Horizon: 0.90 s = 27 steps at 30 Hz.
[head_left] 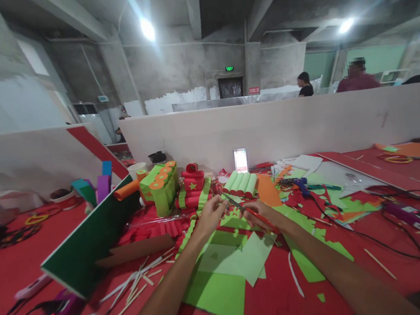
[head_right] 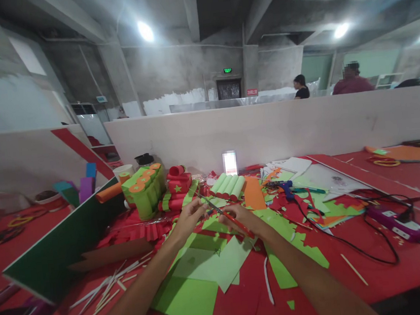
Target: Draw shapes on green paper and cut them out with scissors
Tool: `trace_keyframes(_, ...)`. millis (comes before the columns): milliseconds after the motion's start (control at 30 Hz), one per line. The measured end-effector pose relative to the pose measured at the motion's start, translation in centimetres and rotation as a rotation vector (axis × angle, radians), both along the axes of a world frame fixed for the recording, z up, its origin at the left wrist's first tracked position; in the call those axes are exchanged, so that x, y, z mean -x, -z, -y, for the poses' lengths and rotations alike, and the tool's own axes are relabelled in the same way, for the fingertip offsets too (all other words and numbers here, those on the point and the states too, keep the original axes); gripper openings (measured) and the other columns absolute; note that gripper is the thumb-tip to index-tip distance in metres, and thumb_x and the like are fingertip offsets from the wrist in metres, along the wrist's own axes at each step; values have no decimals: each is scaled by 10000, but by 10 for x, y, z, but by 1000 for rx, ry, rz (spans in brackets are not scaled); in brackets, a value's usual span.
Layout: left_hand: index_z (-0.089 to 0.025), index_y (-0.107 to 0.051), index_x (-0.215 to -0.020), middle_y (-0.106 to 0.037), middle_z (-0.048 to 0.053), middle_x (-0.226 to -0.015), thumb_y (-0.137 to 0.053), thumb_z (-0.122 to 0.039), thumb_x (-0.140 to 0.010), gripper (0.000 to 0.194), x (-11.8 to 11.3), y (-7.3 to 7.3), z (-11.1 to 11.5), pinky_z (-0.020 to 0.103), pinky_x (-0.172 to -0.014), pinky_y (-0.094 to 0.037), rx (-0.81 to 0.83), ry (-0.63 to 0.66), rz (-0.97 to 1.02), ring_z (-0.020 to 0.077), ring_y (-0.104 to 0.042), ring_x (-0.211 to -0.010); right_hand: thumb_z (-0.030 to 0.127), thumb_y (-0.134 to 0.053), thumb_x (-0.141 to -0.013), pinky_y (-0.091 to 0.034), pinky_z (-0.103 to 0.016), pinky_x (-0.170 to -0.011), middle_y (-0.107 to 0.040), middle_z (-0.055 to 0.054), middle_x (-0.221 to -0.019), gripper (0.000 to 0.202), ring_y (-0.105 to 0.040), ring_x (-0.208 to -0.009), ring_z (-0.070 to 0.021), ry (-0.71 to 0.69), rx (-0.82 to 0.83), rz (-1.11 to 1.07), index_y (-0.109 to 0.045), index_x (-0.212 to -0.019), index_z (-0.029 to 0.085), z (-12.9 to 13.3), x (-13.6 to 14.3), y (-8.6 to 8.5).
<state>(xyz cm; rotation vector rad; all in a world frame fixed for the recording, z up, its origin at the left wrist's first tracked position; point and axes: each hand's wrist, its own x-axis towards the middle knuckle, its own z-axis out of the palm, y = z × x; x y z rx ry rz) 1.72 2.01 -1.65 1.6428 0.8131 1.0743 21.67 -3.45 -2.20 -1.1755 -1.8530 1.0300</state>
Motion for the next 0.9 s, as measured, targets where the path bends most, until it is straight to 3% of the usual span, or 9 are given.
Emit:
trace_keyframes(267, -183, -522, -698, -537, -32, -549, -588, -453, -759, 284, 0, -2, 3, 210, -501, -378, -12, -1, -5, 107, -502, -516, 646, -564, -781, -339, -160, -307, -551, 36, -565, 502, -395, -342, -55, 5, 47, -61, -607, -882, 157, -1, 2, 5)
trace_keyframes(600, -161, -581, -712, -550, -28, -539, -619, -460, -743, 303, 1, 7, -7, 202, -484, -355, 29, -1, 6, 92, -486, -484, 761, -426, -770, -371, -154, -315, -556, 23, -594, 672, -426, -340, -50, -43, 43, -95, -594, -955, 137, 4, 8, 4)
trace_keyframes(900, -153, -612, -730, -555, -21, -542, -623, -476, -746, 323, 3, 10, -9, 199, -466, -340, 24, -1, -15, 88, -466, -472, 741, -451, -776, -379, -155, -315, -555, 30, -602, 647, -419, -331, -44, -32, 62, -99, -592, -985, 146, -1, 6, 12)
